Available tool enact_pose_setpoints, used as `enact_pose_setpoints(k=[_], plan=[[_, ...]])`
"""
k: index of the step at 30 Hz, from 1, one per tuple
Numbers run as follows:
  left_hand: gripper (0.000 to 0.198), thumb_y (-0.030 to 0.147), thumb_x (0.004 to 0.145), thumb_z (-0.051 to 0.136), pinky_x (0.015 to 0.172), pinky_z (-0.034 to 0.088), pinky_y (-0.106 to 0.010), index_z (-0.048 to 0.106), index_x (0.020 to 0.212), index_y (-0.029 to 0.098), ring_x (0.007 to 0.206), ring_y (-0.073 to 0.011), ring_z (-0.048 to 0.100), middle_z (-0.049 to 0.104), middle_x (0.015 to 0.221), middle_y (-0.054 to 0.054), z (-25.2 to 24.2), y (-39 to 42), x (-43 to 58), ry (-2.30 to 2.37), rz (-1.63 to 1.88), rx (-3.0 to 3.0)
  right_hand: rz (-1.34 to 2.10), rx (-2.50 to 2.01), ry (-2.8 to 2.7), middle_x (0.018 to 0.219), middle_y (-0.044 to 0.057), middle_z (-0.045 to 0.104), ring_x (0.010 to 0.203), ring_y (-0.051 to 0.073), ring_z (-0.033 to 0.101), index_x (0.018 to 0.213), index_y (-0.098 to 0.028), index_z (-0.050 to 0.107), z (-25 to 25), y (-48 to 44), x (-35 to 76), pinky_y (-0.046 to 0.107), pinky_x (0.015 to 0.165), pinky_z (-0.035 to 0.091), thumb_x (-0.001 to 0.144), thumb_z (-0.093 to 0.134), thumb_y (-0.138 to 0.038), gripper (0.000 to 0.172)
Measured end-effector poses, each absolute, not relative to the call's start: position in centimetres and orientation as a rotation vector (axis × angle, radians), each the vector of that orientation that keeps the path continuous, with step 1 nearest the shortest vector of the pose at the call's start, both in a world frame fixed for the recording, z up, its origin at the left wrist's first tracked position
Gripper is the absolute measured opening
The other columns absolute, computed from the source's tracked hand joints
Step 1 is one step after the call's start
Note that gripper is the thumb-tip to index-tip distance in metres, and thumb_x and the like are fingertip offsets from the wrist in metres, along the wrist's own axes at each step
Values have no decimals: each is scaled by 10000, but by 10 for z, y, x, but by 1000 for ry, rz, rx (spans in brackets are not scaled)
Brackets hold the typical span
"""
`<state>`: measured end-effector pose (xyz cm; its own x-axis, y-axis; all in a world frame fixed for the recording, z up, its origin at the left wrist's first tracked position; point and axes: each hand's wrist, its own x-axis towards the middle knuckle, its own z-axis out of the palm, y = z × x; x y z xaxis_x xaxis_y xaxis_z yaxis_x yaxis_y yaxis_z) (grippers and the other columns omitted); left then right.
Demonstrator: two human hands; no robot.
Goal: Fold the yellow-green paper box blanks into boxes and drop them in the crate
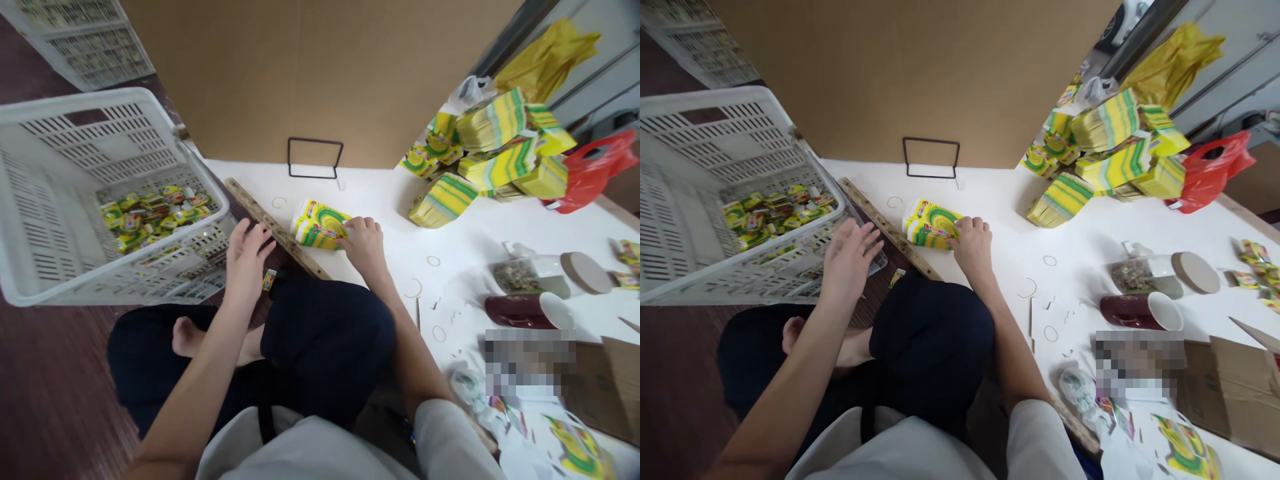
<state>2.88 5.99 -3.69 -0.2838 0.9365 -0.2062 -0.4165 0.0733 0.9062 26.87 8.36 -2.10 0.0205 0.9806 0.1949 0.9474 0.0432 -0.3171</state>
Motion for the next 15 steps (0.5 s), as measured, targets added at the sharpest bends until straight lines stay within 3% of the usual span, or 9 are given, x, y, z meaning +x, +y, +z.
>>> enact_pose_setpoints(k=[5,10,15], plan=[[538,511,772,783,846,579,-319,562,1184,246,989,-173,705,702,1200,-91,-38,54,46,1157,1386,736,119,-1929,-1987,1035,170,640,1006,329,566,966,-156,636,-21,83,269,502,902,476,842,748,-289,214],[544,544,810,748,862,587,-341,554,1211,232,981,-175,704,700,1175,-94,-44,48,61,1126,1330,838,234,-1832,-1894,908,85,654,858,255,584,893,-207,509,-18,83,267,414,796,488,789,697,-195,215],[621,619,777,761,971,573,-407,579,1224,227,1139,-239,686,695,1218,-111,-38,42,79,1002,1331,925,650,-1481,-1808,835,4,624,646,134,552,884,-227,465,-2,76,258,300,638,475,839,695,-386,282]])
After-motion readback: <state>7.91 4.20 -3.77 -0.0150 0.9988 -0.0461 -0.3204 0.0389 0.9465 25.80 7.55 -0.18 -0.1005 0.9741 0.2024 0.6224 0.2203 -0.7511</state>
